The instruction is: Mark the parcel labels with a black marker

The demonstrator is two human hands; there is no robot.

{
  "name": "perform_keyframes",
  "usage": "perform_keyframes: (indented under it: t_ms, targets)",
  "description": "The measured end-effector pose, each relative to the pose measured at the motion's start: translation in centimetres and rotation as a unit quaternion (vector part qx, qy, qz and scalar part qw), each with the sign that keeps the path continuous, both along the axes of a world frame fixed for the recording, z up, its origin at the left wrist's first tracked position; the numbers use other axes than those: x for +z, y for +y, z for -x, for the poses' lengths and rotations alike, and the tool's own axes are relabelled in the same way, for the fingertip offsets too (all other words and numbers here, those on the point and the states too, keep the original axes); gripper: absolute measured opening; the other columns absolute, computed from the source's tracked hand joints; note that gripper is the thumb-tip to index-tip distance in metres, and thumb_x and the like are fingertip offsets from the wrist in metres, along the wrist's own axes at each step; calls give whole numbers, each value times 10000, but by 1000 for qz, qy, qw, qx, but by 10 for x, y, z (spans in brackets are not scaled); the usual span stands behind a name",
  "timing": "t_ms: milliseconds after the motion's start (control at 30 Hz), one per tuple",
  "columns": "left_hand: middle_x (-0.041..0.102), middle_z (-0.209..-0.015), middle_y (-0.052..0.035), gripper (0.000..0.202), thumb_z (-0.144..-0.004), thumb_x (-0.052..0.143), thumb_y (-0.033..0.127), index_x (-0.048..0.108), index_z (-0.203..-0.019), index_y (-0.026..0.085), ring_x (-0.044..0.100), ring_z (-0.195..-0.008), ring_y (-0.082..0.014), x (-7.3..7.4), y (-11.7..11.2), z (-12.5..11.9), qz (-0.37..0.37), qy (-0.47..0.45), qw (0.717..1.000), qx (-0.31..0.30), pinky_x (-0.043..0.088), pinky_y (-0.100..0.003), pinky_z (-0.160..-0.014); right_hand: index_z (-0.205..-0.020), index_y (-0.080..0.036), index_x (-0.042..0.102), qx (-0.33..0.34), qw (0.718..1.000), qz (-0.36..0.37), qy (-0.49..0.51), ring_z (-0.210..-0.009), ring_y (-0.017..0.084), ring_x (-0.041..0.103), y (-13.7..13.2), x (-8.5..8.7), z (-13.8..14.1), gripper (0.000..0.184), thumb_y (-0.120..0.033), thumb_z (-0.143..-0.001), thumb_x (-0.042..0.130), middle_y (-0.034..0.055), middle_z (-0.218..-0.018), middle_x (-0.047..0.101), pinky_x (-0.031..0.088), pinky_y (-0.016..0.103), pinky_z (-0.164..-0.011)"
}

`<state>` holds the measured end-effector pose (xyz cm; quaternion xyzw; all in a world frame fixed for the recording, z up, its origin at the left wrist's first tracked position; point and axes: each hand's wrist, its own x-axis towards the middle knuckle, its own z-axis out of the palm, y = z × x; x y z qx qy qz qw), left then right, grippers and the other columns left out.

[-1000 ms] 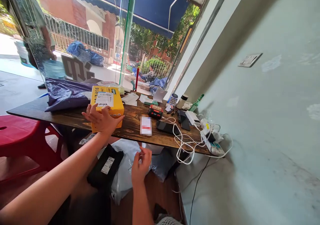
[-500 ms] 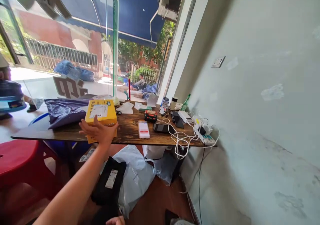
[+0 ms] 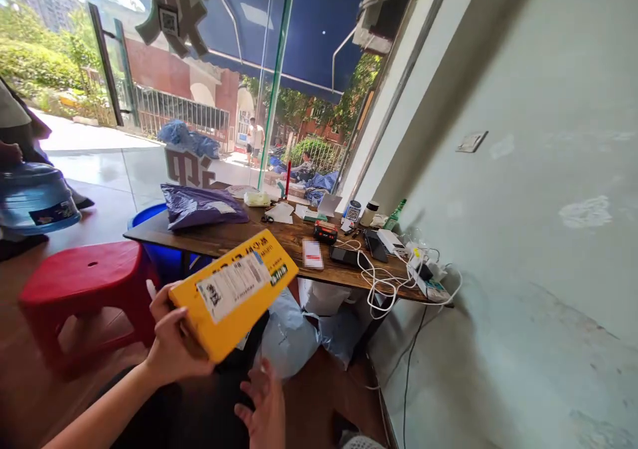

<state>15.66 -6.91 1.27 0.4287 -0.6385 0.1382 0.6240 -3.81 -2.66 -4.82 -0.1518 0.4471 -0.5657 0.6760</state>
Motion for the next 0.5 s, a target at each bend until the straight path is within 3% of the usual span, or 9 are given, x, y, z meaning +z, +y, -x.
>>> perform_keyframes:
  t_ms: [67,133,200,267,333,400,500]
  targets:
    - [202,-1460,-86,1002,-412,768,257,297,-1278,434,357,-1281,-353,-24,41,-13,-6,-122,989,-86,369,-558,-1011,-985,-202,644,87,993,-27,-72,-870,270,660,5,32,8,834,-775,-388,747,96,-948,708,530,366,-647]
    - [198,-1476,-81,1015,-400,762,263,330,-1292,484,361,-1262,-350,-47,68,-25,-30,-225,963,-144,326,-578,-1023,-1035,-150,629,174,976,-89,-93,-941,305,655,8,42,10,914,-850,-448,648,156,-1037,694,534,393,-678]
    - [200,-1474,-87,1065,-375,785,288,336,-1316,504,384,-1238,-341,-67,79,-34,-55,-287,940,-176,340,-567,-1020,-1060,-70,620,235,953,-173,-80,-956,333,652,8,29,6,1050,-907,-427,579,219,-1053,676,533,392,-661]
    - [253,-1448,-83,1077,-389,816,275,342,-1326,518,413,-1223,-323,-83,78,-41,-66,-328,925,-183,378,-537,-1018,-1055,-3,614,272,934,-221,-69,-959,337,652,4,1,-4,1107,-881,-381,634,256,-1021,669,531,368,-652]
    - [368,-1395,-65,987,-474,829,252,379,-1311,515,447,-1215,-284,-92,70,-48,-63,-369,911,-171,406,-488,-1031,-1060,-18,624,278,935,-209,-63,-978,322,649,-5,-29,-19,1039,-800,-383,721,238,-1014,679,530,352,-665]
    - [504,-1313,-48,795,-605,811,302,443,-1295,440,492,-1190,-233,-96,56,-55,-57,-399,901,-161,426,-409,-1046,-1054,-114,652,259,948,-178,-56,-1013,320,638,-20,-50,-35,927,-759,-395,746,180,-1043,695,536,387,-705]
    - [622,-1215,-47,622,-748,726,438,491,-1305,291,552,-1129,-181,-106,25,-58,-80,-410,893,-169,438,-311,-1048,-984,-188,688,242,958,-146,-53,-1085,338,611,-50,-58,-58,817,-751,-395,737,130,-1106,696,528,457,-807]
